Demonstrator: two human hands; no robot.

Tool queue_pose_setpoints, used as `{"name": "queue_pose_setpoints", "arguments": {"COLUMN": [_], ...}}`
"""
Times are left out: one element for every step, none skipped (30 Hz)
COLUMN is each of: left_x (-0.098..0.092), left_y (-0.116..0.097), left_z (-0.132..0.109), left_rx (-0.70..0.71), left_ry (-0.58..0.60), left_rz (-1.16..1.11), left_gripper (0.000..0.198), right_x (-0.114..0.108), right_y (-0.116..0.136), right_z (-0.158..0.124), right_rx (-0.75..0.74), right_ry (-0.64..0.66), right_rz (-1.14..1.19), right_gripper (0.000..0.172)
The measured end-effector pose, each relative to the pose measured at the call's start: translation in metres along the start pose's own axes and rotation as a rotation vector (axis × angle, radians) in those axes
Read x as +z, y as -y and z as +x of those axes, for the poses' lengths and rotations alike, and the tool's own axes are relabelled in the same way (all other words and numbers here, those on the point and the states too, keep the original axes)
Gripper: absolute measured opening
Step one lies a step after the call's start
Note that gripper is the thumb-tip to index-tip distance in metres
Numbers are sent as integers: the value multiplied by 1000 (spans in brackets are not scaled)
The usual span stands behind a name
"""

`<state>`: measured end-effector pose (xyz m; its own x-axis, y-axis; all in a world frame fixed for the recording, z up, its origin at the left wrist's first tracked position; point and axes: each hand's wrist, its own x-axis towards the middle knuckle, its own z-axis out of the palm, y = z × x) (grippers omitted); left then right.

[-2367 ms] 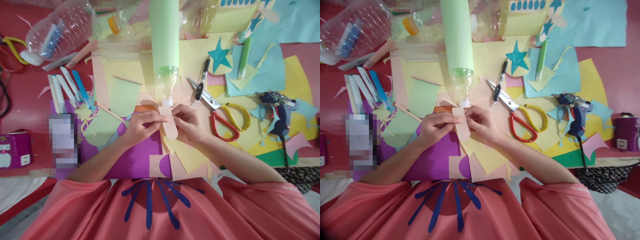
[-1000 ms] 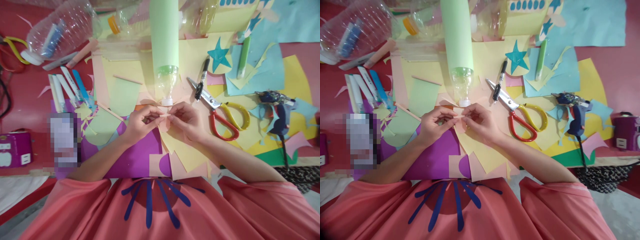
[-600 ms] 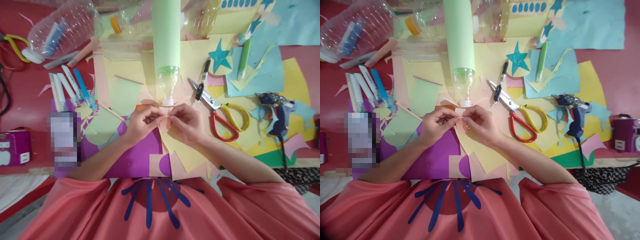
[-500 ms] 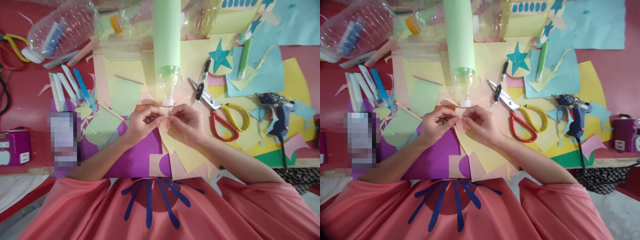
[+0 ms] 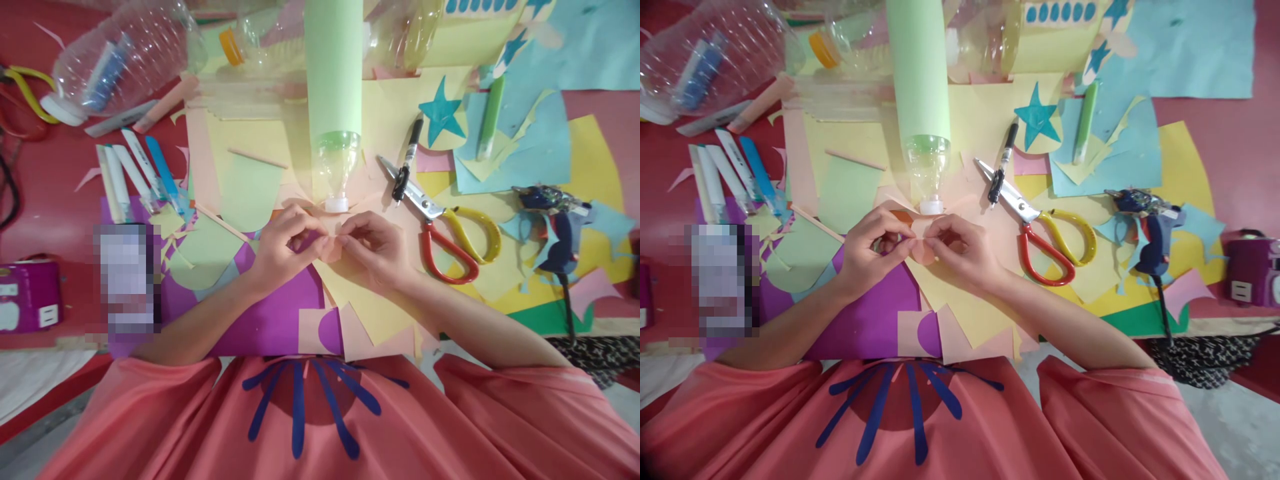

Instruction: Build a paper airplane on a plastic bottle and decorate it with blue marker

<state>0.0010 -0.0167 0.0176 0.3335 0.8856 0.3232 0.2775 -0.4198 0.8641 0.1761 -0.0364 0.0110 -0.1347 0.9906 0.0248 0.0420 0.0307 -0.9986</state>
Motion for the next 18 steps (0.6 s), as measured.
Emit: {"name": "queue_pose_setpoints", "arguments": {"left_x": [-1,-1,-2,-2,-2,-2,-2,-2,-2,-2,-2,-2,-2,-2,-2,-2,-2,-2], "left_y": [1,1,2,2,3,3,3,3,3,3,3,2,2,2,2,2,2,2], "left_z": [0,0,0,0,0,0,0,0,0,-1,-1,-1,-1,-1,-1,0,0,0], "left_rx": [25,38,42,47,54,63,73,84,91,96,96,95,91,83,73,64,59,59], "left_ry": [-3,-2,0,2,2,-1,-4,-6,-3,2,6,11,14,15,16,17,20,21], "left_rz": [23,39,49,56,60,62,63,67,73,81,88,94,96,93,87,78,69,63], "left_gripper": [7,7,7,7,7,7,7,7,7,8,7,7,7,7,6,6,6,6], "right_x": [0,0,0,0,0,0,0,0,0,0,0,-1,-1,-1,-1,-1,-1,-1], "right_y": [0,0,0,-1,-2,-2,-3,-3,-3,-3,-3,-3,-2,-2,-1,-1,0,0], "right_z": [0,0,0,0,0,0,0,1,1,1,2,2,2,3,3,3,3,3], "right_rx": [-11,-24,-39,-57,-75,-90,-98,-100,-98,-97,-96,-98,-103,-106,-105,-101,-96,-93], "right_ry": [3,2,4,5,7,12,19,25,29,30,32,30,26,24,21,17,13,9], "right_rz": [-9,-15,-19,-19,-18,-16,-18,-23,-33,-45,-57,-68,-76,-83,-87,-91,-93,-93], "right_gripper": [6,7,7,7,7,8,8,9,8,6,5,4,4,4,5,4,5,5]}}
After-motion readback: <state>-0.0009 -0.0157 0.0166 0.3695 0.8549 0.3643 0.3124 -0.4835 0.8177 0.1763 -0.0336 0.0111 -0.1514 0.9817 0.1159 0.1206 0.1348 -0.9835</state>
